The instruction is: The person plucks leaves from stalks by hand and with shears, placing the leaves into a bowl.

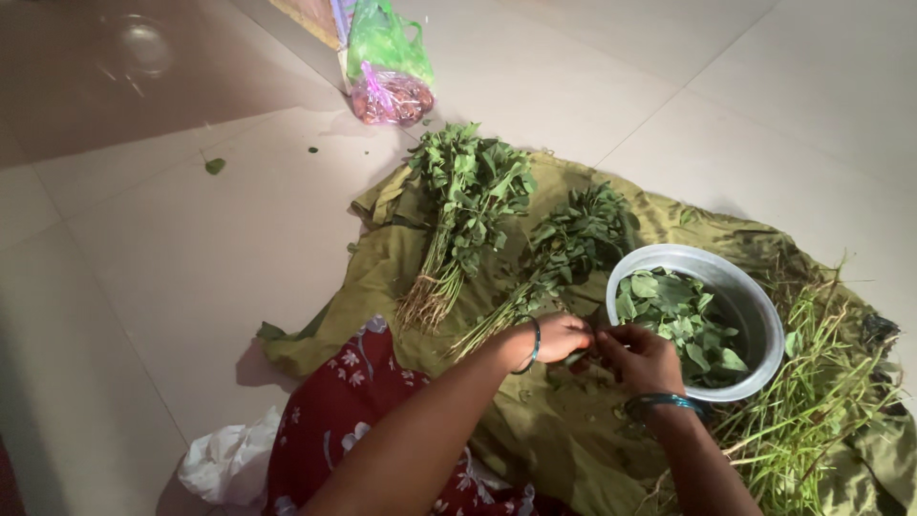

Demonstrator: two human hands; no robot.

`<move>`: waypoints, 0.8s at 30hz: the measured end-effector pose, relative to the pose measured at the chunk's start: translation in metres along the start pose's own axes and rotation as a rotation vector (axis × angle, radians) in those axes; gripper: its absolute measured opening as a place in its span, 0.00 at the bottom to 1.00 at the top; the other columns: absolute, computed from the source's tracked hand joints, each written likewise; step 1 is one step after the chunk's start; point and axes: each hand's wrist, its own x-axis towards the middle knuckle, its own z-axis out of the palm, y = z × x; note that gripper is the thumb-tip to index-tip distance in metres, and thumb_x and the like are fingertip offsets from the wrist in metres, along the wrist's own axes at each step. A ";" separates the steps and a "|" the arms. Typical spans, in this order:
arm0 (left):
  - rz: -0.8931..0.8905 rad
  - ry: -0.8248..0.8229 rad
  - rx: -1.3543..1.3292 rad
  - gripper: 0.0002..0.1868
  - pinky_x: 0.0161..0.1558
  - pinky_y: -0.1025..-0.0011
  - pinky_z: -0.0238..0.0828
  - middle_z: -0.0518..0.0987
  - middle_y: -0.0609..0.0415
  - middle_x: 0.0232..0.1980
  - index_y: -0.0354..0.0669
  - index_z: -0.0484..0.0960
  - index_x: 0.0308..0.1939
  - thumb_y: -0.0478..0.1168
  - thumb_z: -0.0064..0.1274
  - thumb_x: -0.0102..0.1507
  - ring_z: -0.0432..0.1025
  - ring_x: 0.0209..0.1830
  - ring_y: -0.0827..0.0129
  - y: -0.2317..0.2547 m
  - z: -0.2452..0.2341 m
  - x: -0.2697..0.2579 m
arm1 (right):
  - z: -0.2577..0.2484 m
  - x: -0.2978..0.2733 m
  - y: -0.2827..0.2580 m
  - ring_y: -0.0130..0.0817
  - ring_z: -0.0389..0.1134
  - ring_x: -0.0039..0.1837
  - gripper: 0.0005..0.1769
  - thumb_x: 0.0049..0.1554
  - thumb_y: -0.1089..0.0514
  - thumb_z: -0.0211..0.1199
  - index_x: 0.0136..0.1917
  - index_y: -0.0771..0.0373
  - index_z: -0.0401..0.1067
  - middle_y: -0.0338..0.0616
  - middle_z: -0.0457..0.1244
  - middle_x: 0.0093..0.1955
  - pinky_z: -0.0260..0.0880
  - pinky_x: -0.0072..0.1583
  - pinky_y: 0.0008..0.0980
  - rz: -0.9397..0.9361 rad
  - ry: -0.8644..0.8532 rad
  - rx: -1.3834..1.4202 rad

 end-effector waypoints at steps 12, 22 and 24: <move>-0.080 -0.028 0.321 0.18 0.42 0.57 0.74 0.85 0.43 0.40 0.42 0.85 0.39 0.51 0.46 0.63 0.79 0.40 0.51 0.051 0.008 -0.030 | 0.016 -0.006 0.034 0.35 0.70 0.34 0.12 0.59 0.57 0.61 0.50 0.70 0.74 0.50 0.69 0.33 0.69 0.39 0.36 0.009 0.033 -0.200; -0.200 -0.222 1.011 0.21 0.55 0.55 0.75 0.82 0.38 0.54 0.40 0.87 0.48 0.50 0.48 0.62 0.77 0.56 0.48 0.088 0.025 -0.020 | 0.008 -0.027 0.060 0.37 0.73 0.35 0.15 0.58 0.53 0.60 0.53 0.64 0.76 0.50 0.71 0.35 0.72 0.42 0.38 0.072 -0.003 -0.265; -0.222 -0.247 1.072 0.20 0.55 0.56 0.76 0.82 0.37 0.54 0.38 0.87 0.49 0.47 0.50 0.62 0.78 0.56 0.48 0.099 0.024 -0.017 | 0.006 -0.034 0.064 0.36 0.74 0.37 0.15 0.58 0.51 0.62 0.53 0.62 0.78 0.49 0.72 0.36 0.72 0.44 0.37 0.038 -0.008 -0.312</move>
